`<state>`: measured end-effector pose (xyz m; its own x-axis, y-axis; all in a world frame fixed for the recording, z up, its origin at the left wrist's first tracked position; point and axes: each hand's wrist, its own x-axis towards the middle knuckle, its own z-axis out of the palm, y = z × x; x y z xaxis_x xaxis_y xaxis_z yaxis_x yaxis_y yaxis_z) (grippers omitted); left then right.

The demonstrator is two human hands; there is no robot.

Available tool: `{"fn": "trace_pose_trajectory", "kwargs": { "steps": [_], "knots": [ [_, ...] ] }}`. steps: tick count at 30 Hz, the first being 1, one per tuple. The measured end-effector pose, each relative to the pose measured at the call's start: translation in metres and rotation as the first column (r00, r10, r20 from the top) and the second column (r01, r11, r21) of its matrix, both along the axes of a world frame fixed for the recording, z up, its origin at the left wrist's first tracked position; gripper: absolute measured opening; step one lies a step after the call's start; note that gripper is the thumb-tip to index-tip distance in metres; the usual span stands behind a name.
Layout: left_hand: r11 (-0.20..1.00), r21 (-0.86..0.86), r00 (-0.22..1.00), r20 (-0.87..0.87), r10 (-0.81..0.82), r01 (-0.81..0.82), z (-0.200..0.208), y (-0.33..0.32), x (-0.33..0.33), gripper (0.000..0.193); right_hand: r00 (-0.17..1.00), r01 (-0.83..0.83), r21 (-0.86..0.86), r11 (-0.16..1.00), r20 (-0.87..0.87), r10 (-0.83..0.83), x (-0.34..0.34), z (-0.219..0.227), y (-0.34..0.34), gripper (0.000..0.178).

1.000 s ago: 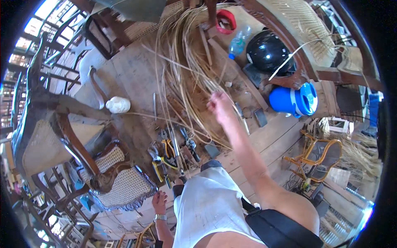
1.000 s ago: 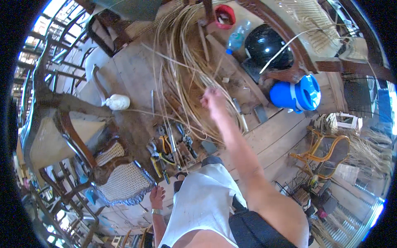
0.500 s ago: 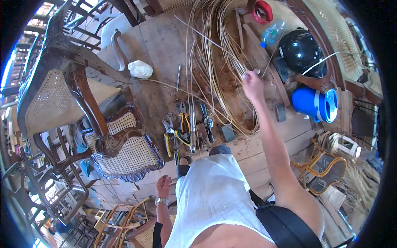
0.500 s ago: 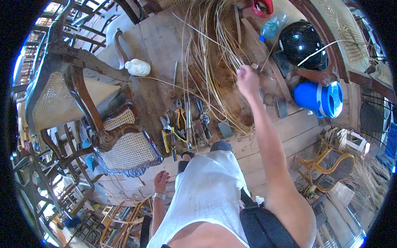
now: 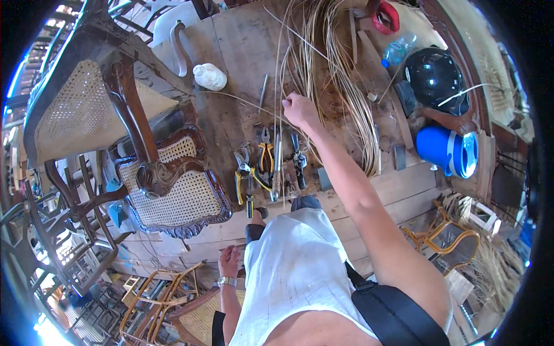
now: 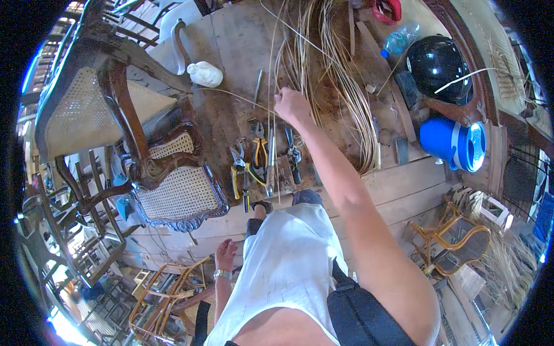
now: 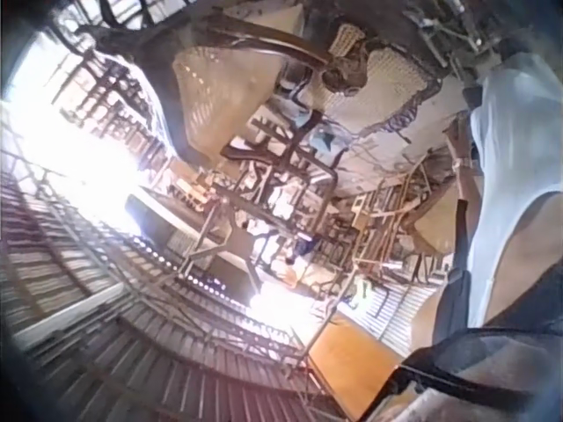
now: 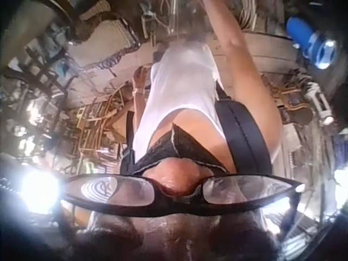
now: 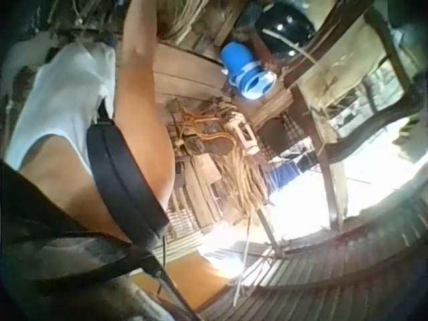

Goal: Repairing the woven rattan seat of a wooden chair using various tools.

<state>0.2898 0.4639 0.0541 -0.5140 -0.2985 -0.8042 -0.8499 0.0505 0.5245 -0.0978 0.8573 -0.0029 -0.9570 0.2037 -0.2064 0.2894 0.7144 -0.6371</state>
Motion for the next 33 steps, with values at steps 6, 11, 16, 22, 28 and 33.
{"fn": "trace_pose_trajectory", "kwargs": {
  "steps": [6, 11, 16, 22, 28, 33],
  "knots": [
    [0.994, 0.106, 1.000, 0.024, 0.011, -0.014, -0.027, -0.024, 0.037, 0.022, 0.968, 0.146, -0.055, 0.988, 0.215, -0.131, -0.019, -0.038, -0.014, 0.032],
    [0.998, 0.031, 0.996, 0.068, 0.049, -0.051, -0.024, -0.028, 0.029, 0.027, 0.929, 0.366, -0.584, 0.725, 0.176, -0.327, -0.024, -0.058, 0.009, 0.016],
    [0.999, 0.008, 0.998, 0.055, 0.039, -0.039, -0.036, -0.040, 0.033, 0.037, 0.899, 0.438, -0.676, 0.592, 0.335, -0.283, -0.018, -0.016, 0.022, 0.012],
    [1.000, 0.012, 0.999, 0.042, 0.025, -0.025, -0.031, -0.040, 0.016, 0.037, 0.929, 0.370, -0.662, 0.652, 0.274, -0.249, -0.019, -0.020, 0.029, 0.013],
    [0.998, 0.053, 0.999, 0.045, 0.014, -0.017, -0.036, -0.050, 0.022, 0.037, 0.835, 0.087, -0.359, 0.929, -0.483, -0.264, -0.084, 0.060, 0.056, 0.018],
    [1.000, 0.014, 0.995, 0.103, 0.005, -0.006, -0.032, -0.050, 0.031, 0.036, 0.678, 0.113, -0.108, 0.988, -0.718, -0.156, -0.091, 0.200, 0.054, 0.021]
  ]
}}
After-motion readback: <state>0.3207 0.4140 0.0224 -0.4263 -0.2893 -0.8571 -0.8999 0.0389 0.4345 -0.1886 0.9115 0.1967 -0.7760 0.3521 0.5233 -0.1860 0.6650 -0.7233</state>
